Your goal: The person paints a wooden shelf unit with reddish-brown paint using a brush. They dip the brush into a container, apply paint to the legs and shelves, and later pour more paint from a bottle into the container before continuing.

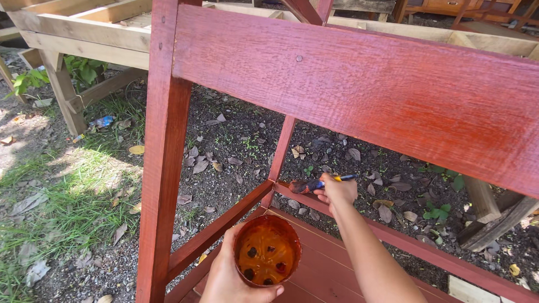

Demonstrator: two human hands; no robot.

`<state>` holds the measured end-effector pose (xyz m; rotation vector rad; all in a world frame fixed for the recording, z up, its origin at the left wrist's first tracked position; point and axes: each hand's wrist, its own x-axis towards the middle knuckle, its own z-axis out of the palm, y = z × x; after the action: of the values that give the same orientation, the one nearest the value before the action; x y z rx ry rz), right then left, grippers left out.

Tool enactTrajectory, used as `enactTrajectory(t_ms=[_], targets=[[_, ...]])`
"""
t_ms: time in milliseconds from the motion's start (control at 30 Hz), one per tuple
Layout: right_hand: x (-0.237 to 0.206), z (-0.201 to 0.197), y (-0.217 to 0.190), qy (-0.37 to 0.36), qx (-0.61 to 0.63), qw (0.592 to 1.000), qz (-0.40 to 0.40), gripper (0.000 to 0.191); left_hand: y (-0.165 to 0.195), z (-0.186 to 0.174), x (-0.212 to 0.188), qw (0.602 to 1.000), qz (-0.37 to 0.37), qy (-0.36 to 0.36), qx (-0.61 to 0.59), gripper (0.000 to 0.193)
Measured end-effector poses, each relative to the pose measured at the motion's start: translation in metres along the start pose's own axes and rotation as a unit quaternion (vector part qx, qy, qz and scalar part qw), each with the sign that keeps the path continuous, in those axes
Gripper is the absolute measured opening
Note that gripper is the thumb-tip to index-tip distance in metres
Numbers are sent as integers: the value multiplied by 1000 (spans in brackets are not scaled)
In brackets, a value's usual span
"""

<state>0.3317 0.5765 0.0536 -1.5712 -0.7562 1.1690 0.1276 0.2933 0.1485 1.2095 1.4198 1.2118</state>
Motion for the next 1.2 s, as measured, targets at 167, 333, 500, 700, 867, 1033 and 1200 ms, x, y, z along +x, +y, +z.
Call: enactTrajectory(t_ms=[167,333,500,700,867,1033,1200], targets=[[3,32,11,-15,77,997,6,16,9,-5,-1,1000,-4,5,9,121],[12,26,13,16,52,998,32,20,15,4,-5,1000,10,3,-6,116],[15,-75,4,26,-29,999,-20,21,20,4,-7,999,32,-7,-5,116],[9,-152,-7,37,-64,996,-45,18,23,7,-3,999,21,20,41,115],[7,-66,10,12,-6,998,-67,19,19,6,-3,998,-3,45,44,117],[-4,23,13,-39,33,996,-73,19,14,3,-1,997,15,39,70,120],[1,-37,8,-28,-84,994,-69,16,17,10,4,996,12,33,83,119]])
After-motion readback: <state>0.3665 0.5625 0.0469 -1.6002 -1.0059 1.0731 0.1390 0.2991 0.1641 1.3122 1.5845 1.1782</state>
